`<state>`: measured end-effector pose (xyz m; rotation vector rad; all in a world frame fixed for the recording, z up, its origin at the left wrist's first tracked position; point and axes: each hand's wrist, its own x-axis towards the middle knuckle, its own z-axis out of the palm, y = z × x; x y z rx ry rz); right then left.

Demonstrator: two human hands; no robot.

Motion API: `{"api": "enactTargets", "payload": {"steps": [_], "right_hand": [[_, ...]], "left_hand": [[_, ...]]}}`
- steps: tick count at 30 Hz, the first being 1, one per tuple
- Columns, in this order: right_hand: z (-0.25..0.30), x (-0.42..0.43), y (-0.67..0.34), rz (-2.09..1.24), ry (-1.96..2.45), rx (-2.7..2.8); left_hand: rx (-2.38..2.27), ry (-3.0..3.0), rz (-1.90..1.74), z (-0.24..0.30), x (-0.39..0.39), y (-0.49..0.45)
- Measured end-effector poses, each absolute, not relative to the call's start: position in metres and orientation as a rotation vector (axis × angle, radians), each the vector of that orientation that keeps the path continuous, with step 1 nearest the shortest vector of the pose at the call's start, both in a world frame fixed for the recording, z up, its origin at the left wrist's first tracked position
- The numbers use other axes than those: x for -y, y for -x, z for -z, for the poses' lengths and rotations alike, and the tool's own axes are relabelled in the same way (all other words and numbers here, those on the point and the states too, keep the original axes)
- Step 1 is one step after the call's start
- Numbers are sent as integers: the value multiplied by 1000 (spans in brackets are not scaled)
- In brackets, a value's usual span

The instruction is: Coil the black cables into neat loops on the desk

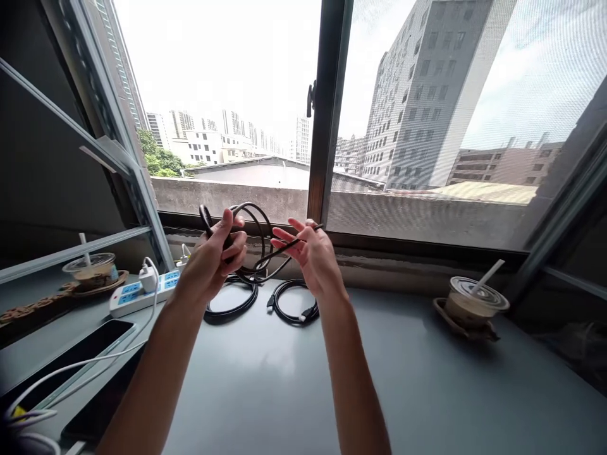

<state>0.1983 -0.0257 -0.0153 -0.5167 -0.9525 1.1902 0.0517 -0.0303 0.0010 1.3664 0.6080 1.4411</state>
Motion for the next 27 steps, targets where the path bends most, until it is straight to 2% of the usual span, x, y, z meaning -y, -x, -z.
{"api": "enactTargets", "payload": {"steps": [6, 13, 17, 23, 27], "right_hand": [[-3, 60, -256, -1123, 576, 1079], [0, 72, -277, -847, 760, 1067], [4, 71, -282, -817, 792, 1070], [3, 74, -281, -811, 739, 1157], [7, 61, -271, -804, 835, 1171]], "left_hand": [[-741, -1454, -1737, -3, 20, -29], [-1012, -1497, -1790, -4, 13, -10], [-1028, -1458, -1944, -5, 15, -6], [-1305, -1605, -1846, -4, 17, 3], [-1270, -1589, -1977, -5, 20, 2]]}}
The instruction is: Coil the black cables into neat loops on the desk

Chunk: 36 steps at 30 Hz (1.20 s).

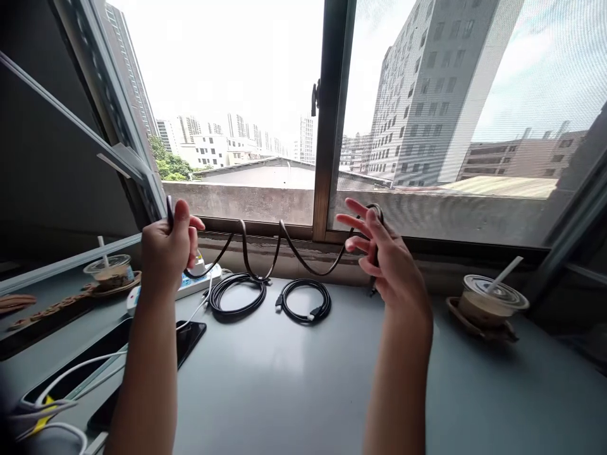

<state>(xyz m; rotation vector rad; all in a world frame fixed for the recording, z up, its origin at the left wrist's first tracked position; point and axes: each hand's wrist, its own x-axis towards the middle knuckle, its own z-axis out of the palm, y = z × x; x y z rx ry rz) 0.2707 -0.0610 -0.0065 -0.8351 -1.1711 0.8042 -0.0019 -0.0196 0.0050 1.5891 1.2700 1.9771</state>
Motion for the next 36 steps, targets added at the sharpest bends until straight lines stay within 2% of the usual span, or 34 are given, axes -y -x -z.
{"api": "enactTargets", "payload": {"steps": [6, 14, 22, 25, 29, 36], "right_hand": [[22, 26, -243, -984, 989, 1202], [26, 19, -205, -1351, 724, 1278], [17, 23, -222, -1201, 620, 1119], [13, 27, -231, -1282, 546, 1070], [12, 31, -220, -1343, 592, 1100], [18, 32, -185, -1309, 709, 1302]], "left_hand": [[-1006, -1597, -1944, -7, 21, -8], [-844, -1534, -1908, -9, 33, -24], [-748, -1339, -2197, -14, 39, -10], [-648, -1221, -2277, -17, 39, -7], [-546, -1152, -2185, -16, 39, -18], [-597, -1330, -1822, 1, 36, -55]]}}
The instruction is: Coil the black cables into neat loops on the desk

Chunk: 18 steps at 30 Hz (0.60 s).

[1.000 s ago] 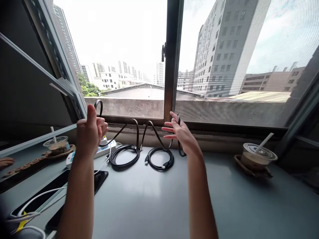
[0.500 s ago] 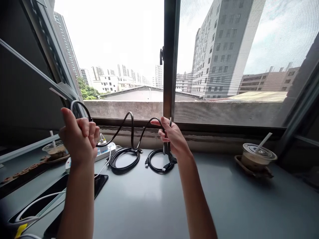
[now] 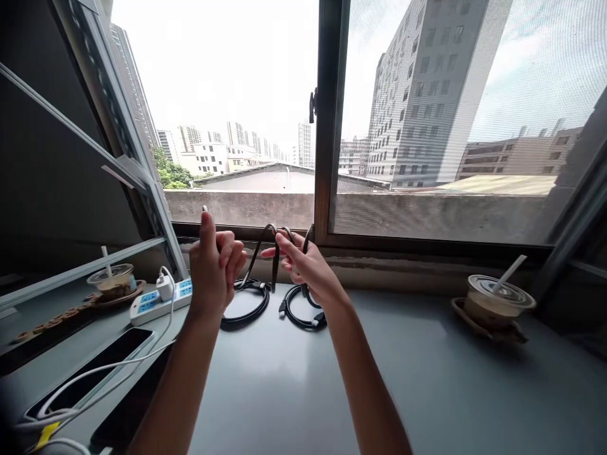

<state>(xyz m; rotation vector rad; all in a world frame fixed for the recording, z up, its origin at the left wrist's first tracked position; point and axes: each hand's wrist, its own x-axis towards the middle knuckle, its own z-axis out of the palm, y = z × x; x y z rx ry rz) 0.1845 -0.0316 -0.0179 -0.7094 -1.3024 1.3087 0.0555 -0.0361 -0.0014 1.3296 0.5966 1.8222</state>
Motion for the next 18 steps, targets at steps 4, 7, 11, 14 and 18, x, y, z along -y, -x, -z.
{"api": "enactTargets", "payload": {"steps": [4, 7, 11, 14, 18], "right_hand": [[17, 33, -187, -1267, 702, 1286], [17, 33, -192, -1204, 675, 1223], [17, 33, -192, -1275, 600, 1147], [17, 36, -189, -1329, 595, 1175], [14, 41, -185, -1246, 639, 1236]], "left_hand": [[-662, -1380, -1740, 8, 36, -71], [-702, -1441, -1759, 11, 37, -75], [-727, -1558, -1811, 14, 37, -76], [-734, -1670, -1804, 17, 39, -80], [-728, -1766, -1750, 24, 43, -91]]}}
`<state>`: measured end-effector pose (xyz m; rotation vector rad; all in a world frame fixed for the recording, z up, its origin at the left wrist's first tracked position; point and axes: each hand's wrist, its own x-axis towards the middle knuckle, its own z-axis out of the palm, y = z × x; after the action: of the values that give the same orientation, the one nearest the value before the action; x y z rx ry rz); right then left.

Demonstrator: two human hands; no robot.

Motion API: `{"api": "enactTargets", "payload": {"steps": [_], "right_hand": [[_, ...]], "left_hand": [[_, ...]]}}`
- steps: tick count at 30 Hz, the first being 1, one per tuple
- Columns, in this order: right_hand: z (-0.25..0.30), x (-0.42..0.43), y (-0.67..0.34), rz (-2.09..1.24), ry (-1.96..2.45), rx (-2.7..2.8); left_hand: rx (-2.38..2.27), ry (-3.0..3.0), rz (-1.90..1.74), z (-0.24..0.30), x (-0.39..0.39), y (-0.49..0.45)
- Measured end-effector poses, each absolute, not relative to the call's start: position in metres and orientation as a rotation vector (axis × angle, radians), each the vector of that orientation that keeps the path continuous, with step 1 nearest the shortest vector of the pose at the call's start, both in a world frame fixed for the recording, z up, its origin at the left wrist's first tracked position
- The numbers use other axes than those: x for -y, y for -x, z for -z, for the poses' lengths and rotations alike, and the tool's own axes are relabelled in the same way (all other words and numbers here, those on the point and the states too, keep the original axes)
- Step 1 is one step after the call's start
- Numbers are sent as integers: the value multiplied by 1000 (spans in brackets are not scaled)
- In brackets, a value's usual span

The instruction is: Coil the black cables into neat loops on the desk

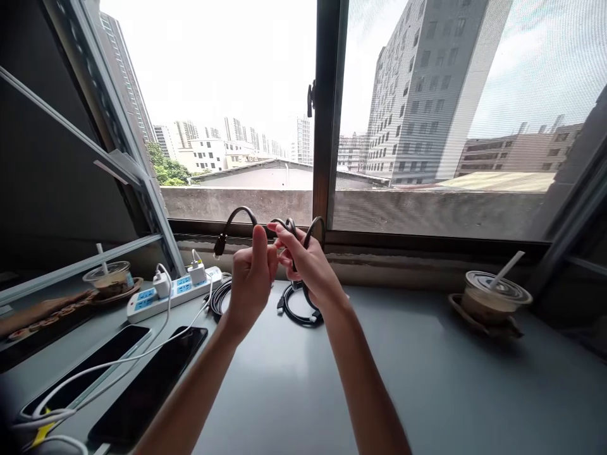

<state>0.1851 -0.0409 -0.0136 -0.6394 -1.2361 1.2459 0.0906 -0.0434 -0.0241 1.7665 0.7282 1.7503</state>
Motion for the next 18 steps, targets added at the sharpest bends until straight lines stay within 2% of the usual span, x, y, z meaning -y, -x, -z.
{"api": "enactTargets", "payload": {"steps": [5, 13, 18], "right_hand": [[11, 45, -186, -1172, 796, 1290], [17, 35, -197, -970, 938, 1475], [20, 31, -205, -831, 993, 1551]], "left_hand": [[-750, -1895, -1574, 33, 45, -97], [-1164, -2326, -1153, 25, 53, -86], [-1331, -2332, -1334, 10, 64, -76]]}}
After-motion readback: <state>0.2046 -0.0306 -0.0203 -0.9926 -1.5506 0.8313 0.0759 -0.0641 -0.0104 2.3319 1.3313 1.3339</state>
